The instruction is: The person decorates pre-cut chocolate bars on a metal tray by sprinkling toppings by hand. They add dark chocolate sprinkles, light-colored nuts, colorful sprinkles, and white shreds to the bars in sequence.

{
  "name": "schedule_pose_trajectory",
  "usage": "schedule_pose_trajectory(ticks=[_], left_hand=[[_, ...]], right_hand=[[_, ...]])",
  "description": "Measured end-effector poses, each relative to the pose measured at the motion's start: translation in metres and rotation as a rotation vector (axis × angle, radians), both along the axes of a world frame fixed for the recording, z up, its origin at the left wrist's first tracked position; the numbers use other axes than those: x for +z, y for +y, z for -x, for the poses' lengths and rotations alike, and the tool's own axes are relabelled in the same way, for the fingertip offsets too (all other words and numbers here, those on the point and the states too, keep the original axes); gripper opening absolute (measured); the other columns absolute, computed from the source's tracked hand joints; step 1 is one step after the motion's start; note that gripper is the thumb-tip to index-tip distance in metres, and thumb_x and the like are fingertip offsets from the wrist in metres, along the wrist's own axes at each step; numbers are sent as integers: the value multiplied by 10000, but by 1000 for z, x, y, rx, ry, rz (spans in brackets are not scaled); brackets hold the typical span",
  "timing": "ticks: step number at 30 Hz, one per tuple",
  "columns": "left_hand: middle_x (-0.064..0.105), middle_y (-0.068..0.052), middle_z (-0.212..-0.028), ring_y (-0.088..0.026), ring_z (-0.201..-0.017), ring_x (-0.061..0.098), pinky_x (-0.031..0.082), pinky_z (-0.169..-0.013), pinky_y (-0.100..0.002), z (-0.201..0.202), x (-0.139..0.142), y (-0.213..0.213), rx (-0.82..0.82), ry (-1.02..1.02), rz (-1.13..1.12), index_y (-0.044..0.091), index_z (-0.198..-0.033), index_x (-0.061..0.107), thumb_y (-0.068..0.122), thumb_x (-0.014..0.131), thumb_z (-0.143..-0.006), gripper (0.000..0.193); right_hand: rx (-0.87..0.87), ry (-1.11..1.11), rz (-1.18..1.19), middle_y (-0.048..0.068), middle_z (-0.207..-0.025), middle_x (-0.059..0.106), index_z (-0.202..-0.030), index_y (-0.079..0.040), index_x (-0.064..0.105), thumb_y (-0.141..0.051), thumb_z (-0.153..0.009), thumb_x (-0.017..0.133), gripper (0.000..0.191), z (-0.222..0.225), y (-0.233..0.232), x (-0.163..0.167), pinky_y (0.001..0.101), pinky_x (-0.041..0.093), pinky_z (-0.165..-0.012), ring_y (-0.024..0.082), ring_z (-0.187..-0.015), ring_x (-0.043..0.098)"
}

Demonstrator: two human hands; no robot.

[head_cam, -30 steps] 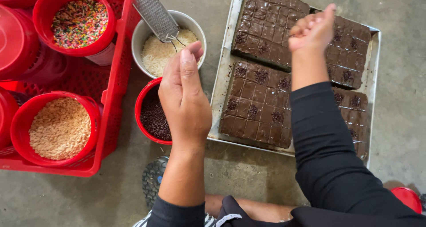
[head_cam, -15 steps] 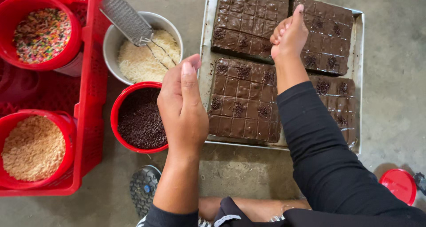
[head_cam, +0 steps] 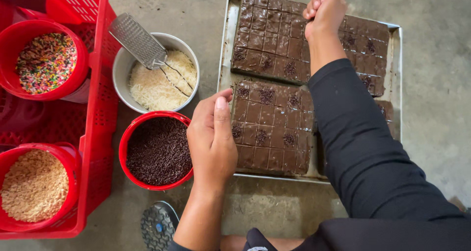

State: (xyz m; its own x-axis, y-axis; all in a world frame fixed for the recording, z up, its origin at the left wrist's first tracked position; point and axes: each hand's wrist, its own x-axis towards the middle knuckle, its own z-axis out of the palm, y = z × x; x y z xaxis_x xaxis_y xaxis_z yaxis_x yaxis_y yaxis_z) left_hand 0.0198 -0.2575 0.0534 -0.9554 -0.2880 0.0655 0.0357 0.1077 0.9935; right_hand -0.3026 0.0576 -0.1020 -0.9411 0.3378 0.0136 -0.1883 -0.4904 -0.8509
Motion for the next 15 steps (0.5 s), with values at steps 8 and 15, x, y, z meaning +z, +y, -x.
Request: schedule_pose_trajectory(ticks=[8,15], left_hand=[[735,-148,-1132,-223,-1073,707,520,-972,-332,2,0,-2,24,24,34,-28,-1196,701,246,475,-1091,371],[732,-155,-1119,-235,-1060,708,524,-959,-335,3,3,-5,37,36,66,-23,-1188,703,240,473,-1088,364]], right_hand=[[-42,-127,56,5,-527,358,-665,-127,421,-372,-1000,568,440,30,-2,-1,333,194,-406,134,-408,287],[151,-50,-22,7,-541,335,-681,-128,396,-265,-1041,571,423,43,-41,-5,337,208,-445,138,-436,285]])
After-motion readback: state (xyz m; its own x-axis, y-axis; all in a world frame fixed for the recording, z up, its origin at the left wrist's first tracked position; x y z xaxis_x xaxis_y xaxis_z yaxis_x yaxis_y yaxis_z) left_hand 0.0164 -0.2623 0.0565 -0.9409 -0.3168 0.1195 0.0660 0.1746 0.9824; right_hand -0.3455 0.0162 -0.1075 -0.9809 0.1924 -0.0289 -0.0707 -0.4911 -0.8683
